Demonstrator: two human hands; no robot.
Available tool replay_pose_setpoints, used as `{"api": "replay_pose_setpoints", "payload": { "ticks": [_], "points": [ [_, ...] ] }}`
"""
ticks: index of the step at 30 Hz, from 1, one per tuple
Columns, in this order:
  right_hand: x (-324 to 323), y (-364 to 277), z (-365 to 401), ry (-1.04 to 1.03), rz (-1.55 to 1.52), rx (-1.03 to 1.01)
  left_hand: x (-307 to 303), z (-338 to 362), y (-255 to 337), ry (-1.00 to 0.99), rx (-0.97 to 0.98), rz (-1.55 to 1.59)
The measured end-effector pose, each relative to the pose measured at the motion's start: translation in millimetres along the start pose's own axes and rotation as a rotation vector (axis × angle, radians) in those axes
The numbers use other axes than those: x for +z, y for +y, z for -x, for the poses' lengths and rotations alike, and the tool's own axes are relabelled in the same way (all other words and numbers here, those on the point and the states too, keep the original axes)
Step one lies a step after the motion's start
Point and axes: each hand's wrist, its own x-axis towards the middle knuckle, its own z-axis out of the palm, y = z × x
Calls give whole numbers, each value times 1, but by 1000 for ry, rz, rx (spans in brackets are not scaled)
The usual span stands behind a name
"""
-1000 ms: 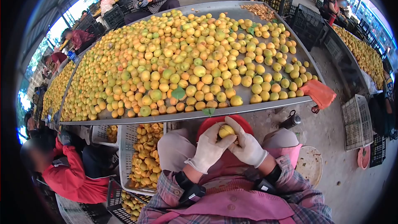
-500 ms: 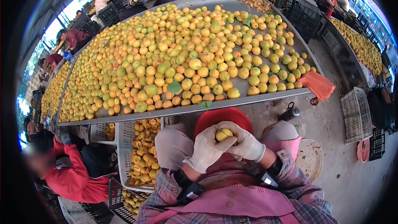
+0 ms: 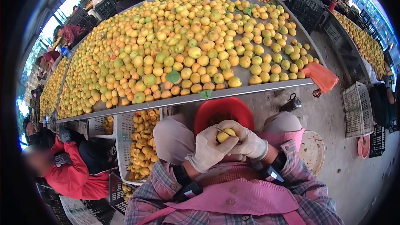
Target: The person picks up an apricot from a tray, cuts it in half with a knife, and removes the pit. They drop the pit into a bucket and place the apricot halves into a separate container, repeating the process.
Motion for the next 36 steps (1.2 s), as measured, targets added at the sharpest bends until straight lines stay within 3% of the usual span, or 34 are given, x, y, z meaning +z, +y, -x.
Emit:
{"api": "replay_pose_setpoints", "payload": {
  "ticks": [2, 8, 11, 18, 21, 27, 30, 33, 36],
  "points": [
    [-1, 3, 0, -13, -18, 18, 0, 1, 5, -10, 22, 0],
    [-2, 14, 0, 35, -41, 20, 2, 5, 24, -75, -183, 266],
    [-4, 8, -5, 89, 32, 20, 2, 4, -4, -43, -232, 224],
    [-14, 24, -7, 180, 106, -78, -10, 0, -12, -122, -201, 215],
    [-9, -4, 3, 125, 187, 186, -16, -1, -6, -160, -128, 100],
    [-8, -1, 4, 28, 168, 215, -28, -12, 31, -327, -123, -189],
    [-4, -3, 2, 87, 205, 161, -25, -9, 23, -351, -160, -45],
    [0, -3, -1, 179, 279, 111, -6, 2, 13, -49, -357, 692],
    [2, 3, -2, 219, 396, 32, -9, 4, -6, -54, -341, 624]
  ]
}}
